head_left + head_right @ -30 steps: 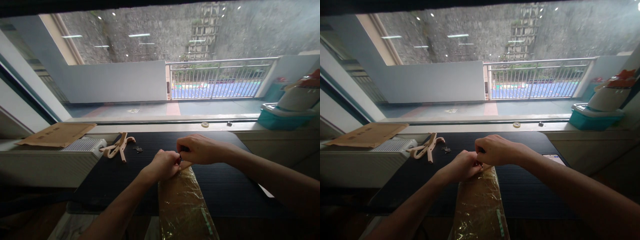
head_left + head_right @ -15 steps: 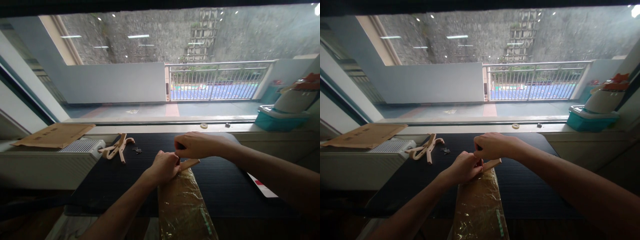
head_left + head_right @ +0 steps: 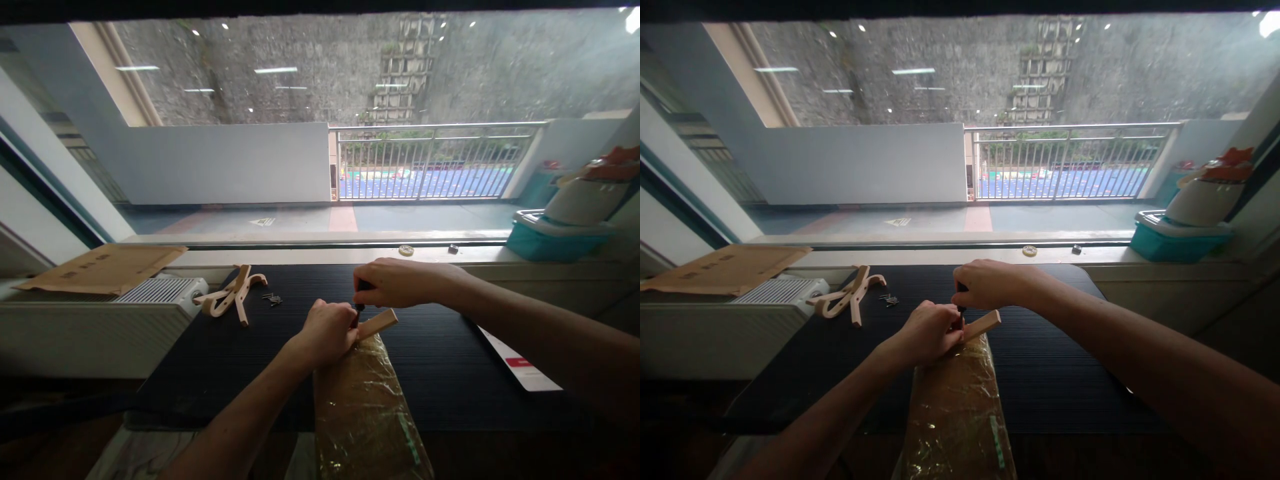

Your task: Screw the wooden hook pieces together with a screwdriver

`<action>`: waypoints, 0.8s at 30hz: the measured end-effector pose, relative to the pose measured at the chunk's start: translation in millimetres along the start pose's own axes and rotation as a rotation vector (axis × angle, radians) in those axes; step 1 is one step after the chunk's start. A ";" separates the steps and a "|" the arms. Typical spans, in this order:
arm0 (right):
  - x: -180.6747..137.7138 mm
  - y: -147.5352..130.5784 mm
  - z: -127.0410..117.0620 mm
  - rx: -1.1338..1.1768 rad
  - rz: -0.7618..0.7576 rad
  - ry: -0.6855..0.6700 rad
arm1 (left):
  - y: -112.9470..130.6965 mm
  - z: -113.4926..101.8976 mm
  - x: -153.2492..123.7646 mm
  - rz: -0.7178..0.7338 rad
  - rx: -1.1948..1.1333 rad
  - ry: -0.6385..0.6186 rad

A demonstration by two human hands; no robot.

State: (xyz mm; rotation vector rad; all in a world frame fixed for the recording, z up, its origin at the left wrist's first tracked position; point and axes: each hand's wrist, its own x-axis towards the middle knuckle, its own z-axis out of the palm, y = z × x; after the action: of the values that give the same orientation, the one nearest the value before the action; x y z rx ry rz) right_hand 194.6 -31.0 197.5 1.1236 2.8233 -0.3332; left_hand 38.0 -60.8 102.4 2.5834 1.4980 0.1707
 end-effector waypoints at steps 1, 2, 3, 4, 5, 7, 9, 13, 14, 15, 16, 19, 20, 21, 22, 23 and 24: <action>0.1 -0.1 -1.3 -0.013 -0.029 0.012 | 0.2 -0.3 -0.1 0.006 0.003 -0.013; 0.1 -0.1 -2.8 -0.017 -0.061 0.019 | 0.4 -0.6 -0.1 0.010 0.008 -0.021; 0.1 0.0 -4.2 -0.011 -0.092 0.018 | 0.6 -0.8 -0.1 0.013 0.016 -0.020; 0.3 0.2 -5.2 0.001 -0.117 0.012 | 0.8 -0.8 -0.1 0.014 0.026 -0.012; 0.6 0.5 -5.7 0.010 -0.131 0.010 | 1.0 -0.6 -0.1 0.013 0.034 -0.003; 1.9 0.8 -4.7 0.015 -0.131 0.018 | 1.1 -0.1 0.0 0.012 0.041 0.007; 4.4 0.4 -1.6 0.013 -0.115 0.036 | 0.7 0.6 0.1 0.011 0.034 0.002; 10.3 -3.0 3.5 -0.021 -0.080 0.071 | -1.2 2.2 0.4 0.013 0.016 -0.003; 11.0 -3.8 3.3 -0.034 -0.076 0.081 | -1.7 2.6 0.5 0.013 0.016 -0.004; 11.1 -4.5 2.3 -0.039 -0.079 0.086 | -2.0 3.0 0.6 0.013 0.017 -0.004; 10.6 -5.0 0.9 -0.035 -0.090 0.079 | -2.2 3.3 0.5 0.011 0.020 -0.003; 6.4 -4.9 -3.4 -0.007 -0.138 0.019 | -1.7 3.4 0.1 0.009 0.027 0.003; 4.6 -4.3 -3.7 -0.010 -0.140 0.002 | -1.4 3.0 -0.1 0.005 0.027 0.008; 2.9 -3.5 -3.3 -0.020 -0.135 -0.009 | -1.0 2.5 -0.4 -0.001 0.025 0.012; 1.5 -2.4 -2.0 -0.029 -0.123 -0.012 | -0.8 1.8 -0.6 -0.006 0.019 0.013; 0.4 -0.9 -0.3 -0.032 -0.109 -0.012 | -0.7 1.0 -0.7 -0.007 0.012 0.011; -0.4 0.7 1.7 -0.025 -0.101 -0.014 | -0.8 0.3 -0.7 -0.005 0.003 0.006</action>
State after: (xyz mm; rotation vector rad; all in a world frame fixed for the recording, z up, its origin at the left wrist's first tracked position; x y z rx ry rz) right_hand 195.4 -31.2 195.7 0.9722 2.8699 -0.3104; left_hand 37.0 -61.1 102.0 2.5837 1.5077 0.1751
